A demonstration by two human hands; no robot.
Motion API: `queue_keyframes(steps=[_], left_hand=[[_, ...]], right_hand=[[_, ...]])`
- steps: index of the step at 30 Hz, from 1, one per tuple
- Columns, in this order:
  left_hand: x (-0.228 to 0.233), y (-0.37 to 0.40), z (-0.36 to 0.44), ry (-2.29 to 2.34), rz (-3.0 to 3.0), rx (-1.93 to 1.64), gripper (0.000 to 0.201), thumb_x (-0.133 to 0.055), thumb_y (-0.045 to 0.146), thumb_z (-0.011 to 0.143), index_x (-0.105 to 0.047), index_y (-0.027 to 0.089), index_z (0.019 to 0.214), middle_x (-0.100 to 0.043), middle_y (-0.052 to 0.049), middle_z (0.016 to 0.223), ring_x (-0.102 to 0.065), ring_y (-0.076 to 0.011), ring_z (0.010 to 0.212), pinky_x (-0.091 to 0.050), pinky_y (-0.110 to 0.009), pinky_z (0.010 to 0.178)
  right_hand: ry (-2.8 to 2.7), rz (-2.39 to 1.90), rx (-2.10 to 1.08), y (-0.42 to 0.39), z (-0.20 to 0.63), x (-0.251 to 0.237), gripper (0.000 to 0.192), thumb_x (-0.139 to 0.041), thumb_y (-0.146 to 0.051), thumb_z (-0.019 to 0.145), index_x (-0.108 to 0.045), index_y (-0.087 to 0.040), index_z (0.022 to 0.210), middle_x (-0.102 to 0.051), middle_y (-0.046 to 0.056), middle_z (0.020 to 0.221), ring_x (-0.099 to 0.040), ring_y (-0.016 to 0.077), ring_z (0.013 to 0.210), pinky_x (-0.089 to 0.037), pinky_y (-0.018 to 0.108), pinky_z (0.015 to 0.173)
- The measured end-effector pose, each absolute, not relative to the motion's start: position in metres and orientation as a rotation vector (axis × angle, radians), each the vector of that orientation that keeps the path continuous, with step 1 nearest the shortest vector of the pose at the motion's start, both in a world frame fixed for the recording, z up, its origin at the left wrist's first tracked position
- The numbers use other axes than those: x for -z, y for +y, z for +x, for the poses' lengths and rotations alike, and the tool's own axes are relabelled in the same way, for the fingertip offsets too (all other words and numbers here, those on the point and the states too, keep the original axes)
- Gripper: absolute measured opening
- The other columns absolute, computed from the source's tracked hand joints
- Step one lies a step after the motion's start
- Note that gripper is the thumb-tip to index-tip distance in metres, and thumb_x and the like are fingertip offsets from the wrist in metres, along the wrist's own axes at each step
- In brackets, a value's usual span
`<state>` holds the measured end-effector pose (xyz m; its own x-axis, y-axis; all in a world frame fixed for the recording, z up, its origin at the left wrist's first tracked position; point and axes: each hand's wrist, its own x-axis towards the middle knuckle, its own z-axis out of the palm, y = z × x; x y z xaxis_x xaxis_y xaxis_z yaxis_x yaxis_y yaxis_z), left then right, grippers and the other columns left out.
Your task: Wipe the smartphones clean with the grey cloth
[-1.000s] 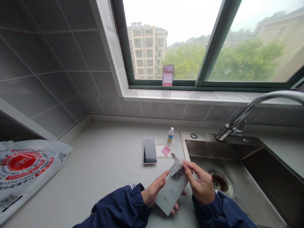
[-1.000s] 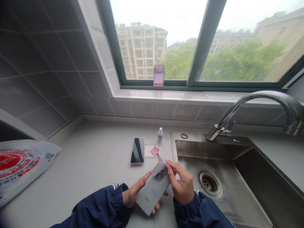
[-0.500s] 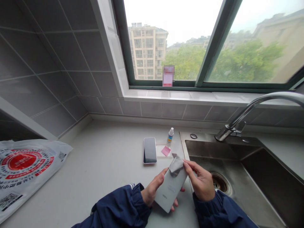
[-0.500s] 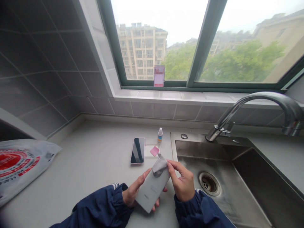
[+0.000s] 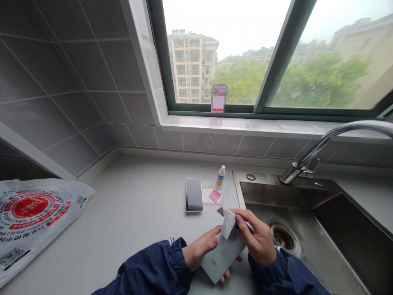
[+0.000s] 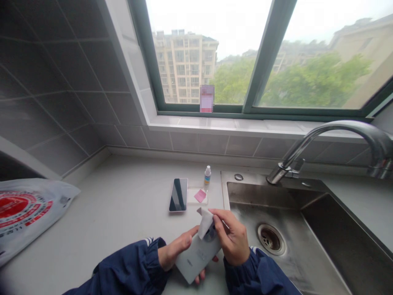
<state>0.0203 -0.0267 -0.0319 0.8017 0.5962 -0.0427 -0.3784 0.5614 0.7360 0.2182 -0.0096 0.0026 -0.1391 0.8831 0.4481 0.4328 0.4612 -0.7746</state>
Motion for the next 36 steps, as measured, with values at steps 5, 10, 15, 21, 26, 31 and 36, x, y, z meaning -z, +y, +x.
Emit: queue_keyframes(steps=[5,10,15,21,26,31,36], left_hand=[[0.032,-0.027,0.019,0.315,0.801,-0.568,0.071,-0.056,0.063,0.082,-0.040,0.021,0.136,-0.067,-0.022,0.109,-0.071,-0.0224,0.070,-0.056,-0.032,0.055],[0.030,-0.026,0.020,0.320,0.806,-0.580,0.073,-0.056,0.064,0.081,-0.039,0.019,0.136,-0.068,-0.022,0.108,-0.071,-0.0222,0.070,-0.056,-0.031,0.056],[0.033,-0.027,0.020,0.300,0.791,-0.611,0.069,-0.055,0.062,0.082,-0.040,0.020,0.135,-0.066,-0.023,0.112,-0.071,-0.0217,0.069,-0.056,-0.031,0.056],[0.040,-0.026,0.020,0.251,0.722,-0.685,0.070,-0.049,0.061,0.086,-0.032,0.021,0.140,-0.065,-0.022,0.113,-0.072,-0.0249,0.077,-0.056,-0.034,0.060],[0.043,-0.026,0.022,0.181,0.679,-0.719,0.069,-0.042,0.061,0.088,-0.025,0.023,0.144,-0.064,-0.022,0.118,-0.072,-0.0264,0.080,-0.055,-0.036,0.062],[0.041,-0.028,0.024,0.136,0.584,-0.755,0.071,-0.034,0.063,0.089,-0.018,0.025,0.147,-0.062,-0.023,0.121,-0.071,-0.0281,0.081,-0.054,-0.038,0.063],[0.038,-0.027,0.023,0.129,0.540,-0.778,0.071,-0.032,0.063,0.089,-0.017,0.025,0.147,-0.063,-0.023,0.119,-0.071,-0.0294,0.079,-0.053,-0.040,0.063]], right_hand=[[-1.873,-1.036,-0.483,-0.008,0.218,-0.004,0.020,-0.049,-0.021,0.095,-0.065,-0.021,0.107,-0.069,0.008,0.101,-0.066,0.0211,0.096,-0.053,0.031,0.085],[-1.804,-1.126,-0.569,-0.012,0.216,-0.006,0.022,-0.048,-0.028,0.096,-0.066,-0.022,0.107,-0.071,0.006,0.099,-0.068,0.0197,0.089,-0.054,0.027,0.079],[-1.581,-1.285,-0.761,-0.012,0.218,-0.003,0.029,-0.054,-0.042,0.094,-0.072,-0.022,0.103,-0.075,0.005,0.094,-0.071,0.0197,0.081,-0.056,0.023,0.072],[-1.378,-1.308,-0.870,-0.006,0.222,-0.002,0.035,-0.062,-0.050,0.086,-0.077,-0.019,0.094,-0.076,0.007,0.086,-0.071,0.0238,0.078,-0.058,0.028,0.070],[-1.237,-1.281,-0.979,-0.005,0.219,0.004,0.037,-0.067,-0.050,0.082,-0.077,-0.018,0.097,-0.076,0.008,0.088,-0.070,0.0245,0.079,-0.059,0.031,0.069],[-1.038,-1.181,-1.130,-0.010,0.214,0.013,0.038,-0.069,-0.046,0.083,-0.074,-0.016,0.106,-0.074,0.004,0.078,-0.066,0.0177,0.059,-0.060,0.032,0.057],[-0.914,-1.154,-1.113,-0.011,0.212,0.014,0.038,-0.074,-0.045,0.079,-0.075,-0.015,0.103,-0.075,0.008,0.087,-0.069,0.0203,0.068,-0.063,0.033,0.061]])
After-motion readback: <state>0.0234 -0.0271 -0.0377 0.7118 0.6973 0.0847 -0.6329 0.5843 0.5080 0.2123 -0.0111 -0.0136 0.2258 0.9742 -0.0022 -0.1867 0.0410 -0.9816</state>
